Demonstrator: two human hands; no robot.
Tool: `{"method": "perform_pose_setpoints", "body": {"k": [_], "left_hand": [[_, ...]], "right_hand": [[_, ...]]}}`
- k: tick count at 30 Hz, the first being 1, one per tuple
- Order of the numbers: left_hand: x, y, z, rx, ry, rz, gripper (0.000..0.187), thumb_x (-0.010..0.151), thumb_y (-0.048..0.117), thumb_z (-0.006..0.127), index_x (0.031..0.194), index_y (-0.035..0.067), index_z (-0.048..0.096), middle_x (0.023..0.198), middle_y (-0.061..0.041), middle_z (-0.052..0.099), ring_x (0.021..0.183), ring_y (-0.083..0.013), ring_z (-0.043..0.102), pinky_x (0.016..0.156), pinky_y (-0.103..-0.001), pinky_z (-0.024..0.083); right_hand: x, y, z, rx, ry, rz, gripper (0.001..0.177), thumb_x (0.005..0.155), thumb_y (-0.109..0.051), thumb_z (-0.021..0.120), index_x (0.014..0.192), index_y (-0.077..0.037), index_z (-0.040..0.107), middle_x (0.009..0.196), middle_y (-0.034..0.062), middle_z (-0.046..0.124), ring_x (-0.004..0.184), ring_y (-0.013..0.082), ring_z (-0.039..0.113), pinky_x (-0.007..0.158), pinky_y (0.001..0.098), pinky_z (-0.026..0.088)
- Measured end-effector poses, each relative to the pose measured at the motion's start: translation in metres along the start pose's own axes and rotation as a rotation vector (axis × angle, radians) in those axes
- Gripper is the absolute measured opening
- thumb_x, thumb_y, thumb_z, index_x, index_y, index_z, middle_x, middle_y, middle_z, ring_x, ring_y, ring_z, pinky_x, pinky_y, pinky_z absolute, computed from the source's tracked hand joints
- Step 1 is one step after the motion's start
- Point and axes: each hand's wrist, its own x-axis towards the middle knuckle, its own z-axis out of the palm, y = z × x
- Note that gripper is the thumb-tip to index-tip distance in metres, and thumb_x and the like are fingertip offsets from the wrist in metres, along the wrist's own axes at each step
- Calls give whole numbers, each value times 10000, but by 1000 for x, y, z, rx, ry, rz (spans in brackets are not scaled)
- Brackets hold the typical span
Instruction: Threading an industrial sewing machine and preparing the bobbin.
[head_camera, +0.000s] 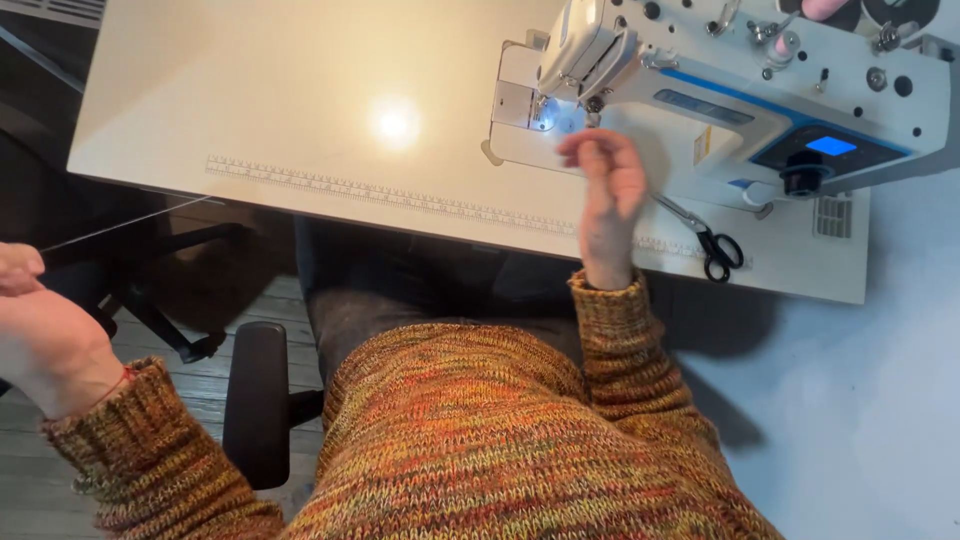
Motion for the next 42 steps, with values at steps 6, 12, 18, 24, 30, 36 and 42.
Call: {"method": "perform_pose_setpoints", "body": {"k": [6, 12, 18, 24, 30, 36, 42], "left_hand": [[-7, 44, 79, 147, -25, -98, 105, 1226, 98, 509, 1126, 84, 537, 791, 4, 496, 663, -81, 467, 613, -223, 391], [-22, -49, 48, 31, -79, -171, 37, 1207, 21, 551, 1196, 16, 516, 855, -23, 560, 692, -80, 513, 629, -204, 416], [-23, -44, 61, 9, -48, -217, 106, 1252, 41, 595, 1185, 22, 516, 884, -40, 598, 708, -78, 554, 606, -202, 417], [-26, -42, 67, -10, -51, -255, 99, 1242, 39, 583, 1189, 12, 504, 942, -53, 604, 738, -90, 567, 637, -222, 472], [-26, -31, 78, -58, -49, -290, 80, 1232, 41, 589, 1230, 21, 511, 942, -50, 592, 730, -95, 566, 638, -237, 500], [-30, -37, 80, -63, -80, -287, 98, 1232, 39, 591, 1182, 15, 510, 891, -63, 596, 708, -99, 561, 642, -235, 498], [-34, -39, 86, -87, -100, -282, 88, 1213, 23, 606, 1224, 22, 518, 932, -61, 610, 713, -102, 570, 654, -243, 512]], "right_hand": [[19, -18, 59, 497, -194, 352, 480, 1062, -324, 484, 1449, -40, 472, 1346, 91, 686, 1313, 256, 610, 1170, 399, 486], [26, 36, 52, 757, -139, 261, 326, 1164, -336, 535, 1190, -30, 641, 841, -12, 559, 844, 150, 601, 925, 401, 556], [36, 66, 55, 614, 49, 321, 293, 1071, -333, 592, 1039, -49, 654, 700, -47, 397, 624, 92, 416, 619, 291, 413], [38, 73, 52, 548, 115, 235, 311, 1060, -351, 625, 940, -65, 624, 683, -65, 286, 572, 74, 325, 551, 279, 358], [36, 85, 48, 499, 202, 189, 291, 1058, -315, 632, 948, -46, 634, 627, -73, 286, 544, 80, 281, 535, 298, 330], [32, 92, 36, 439, 246, 198, 286, 1061, -285, 618, 965, -18, 655, 569, -92, 276, 495, 39, 220, 479, 270, 259], [30, 82, 27, 568, 235, 446, 232, 1063, -213, 542, 1107, -14, 653, 680, -38, 401, 609, 90, 385, 615, 301, 413]]}}
